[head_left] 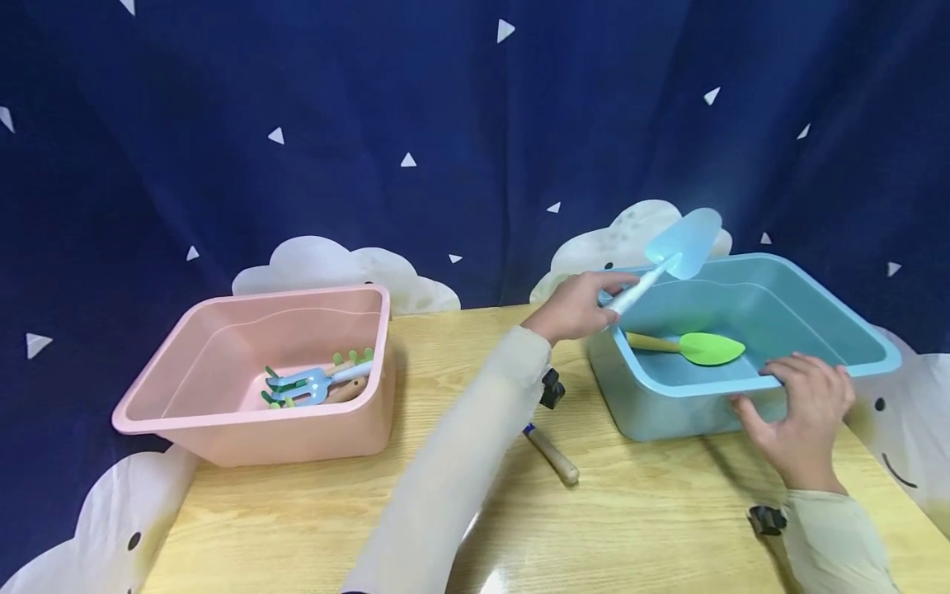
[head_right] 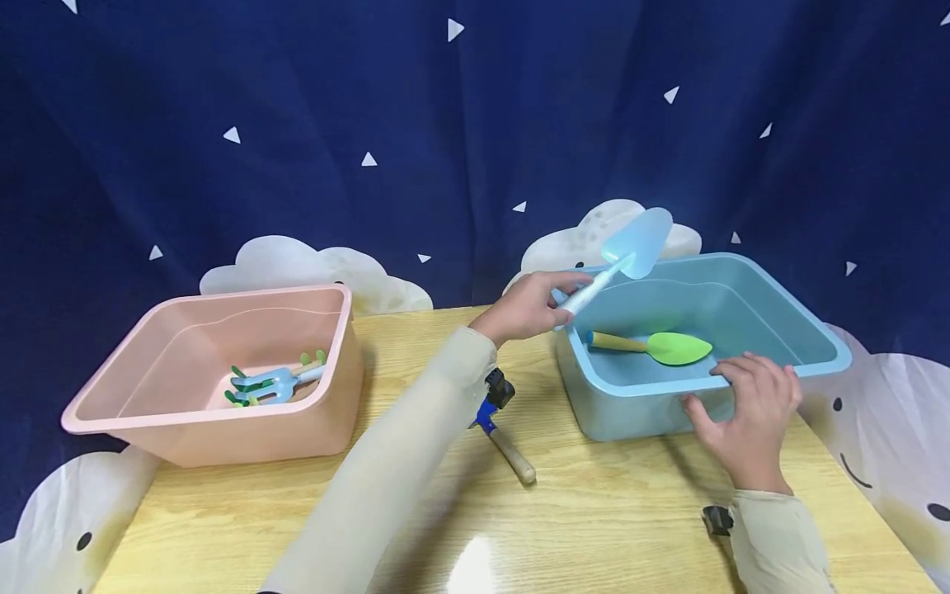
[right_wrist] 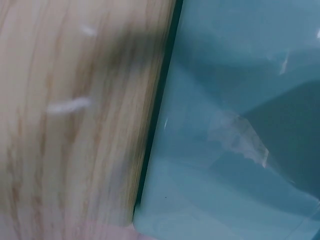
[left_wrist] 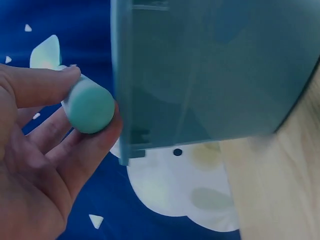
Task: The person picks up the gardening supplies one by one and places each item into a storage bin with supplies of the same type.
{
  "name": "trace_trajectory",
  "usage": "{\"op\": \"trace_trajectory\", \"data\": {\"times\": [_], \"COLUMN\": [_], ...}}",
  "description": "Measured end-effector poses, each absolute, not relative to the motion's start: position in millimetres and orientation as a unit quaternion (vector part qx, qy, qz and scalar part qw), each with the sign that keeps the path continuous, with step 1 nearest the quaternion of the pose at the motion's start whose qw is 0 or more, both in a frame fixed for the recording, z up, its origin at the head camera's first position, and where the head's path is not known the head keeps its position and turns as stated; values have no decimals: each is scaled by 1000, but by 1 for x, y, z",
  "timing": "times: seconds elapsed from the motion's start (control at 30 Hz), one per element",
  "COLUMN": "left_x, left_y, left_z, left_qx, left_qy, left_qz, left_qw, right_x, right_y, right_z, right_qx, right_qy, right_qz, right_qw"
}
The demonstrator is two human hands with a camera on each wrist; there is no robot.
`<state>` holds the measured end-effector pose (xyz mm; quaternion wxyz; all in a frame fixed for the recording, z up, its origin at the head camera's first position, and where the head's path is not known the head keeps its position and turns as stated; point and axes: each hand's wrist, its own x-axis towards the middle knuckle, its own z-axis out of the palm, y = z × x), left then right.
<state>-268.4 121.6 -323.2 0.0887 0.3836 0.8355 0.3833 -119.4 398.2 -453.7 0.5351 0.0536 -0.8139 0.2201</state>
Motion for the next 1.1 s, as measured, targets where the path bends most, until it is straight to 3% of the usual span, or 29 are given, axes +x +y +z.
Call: {"op": "trace_trajectory", "data": {"times": [0.43, 1.1], "left_x": [-250, -251], "left_y": [152, 163], "left_z": [-292, -304], "left_qx": [419, 419], "left_qy": [851, 843], "left_qz": [306, 302], "left_qw": [81, 149], "right_x": [-122, -122], "right_y": [395, 389], "right_z": [-453, -448], "right_qx": [55, 56], "right_qy": [-824, -826], "right_qz": [216, 225], "right_qw": [520, 514]}}
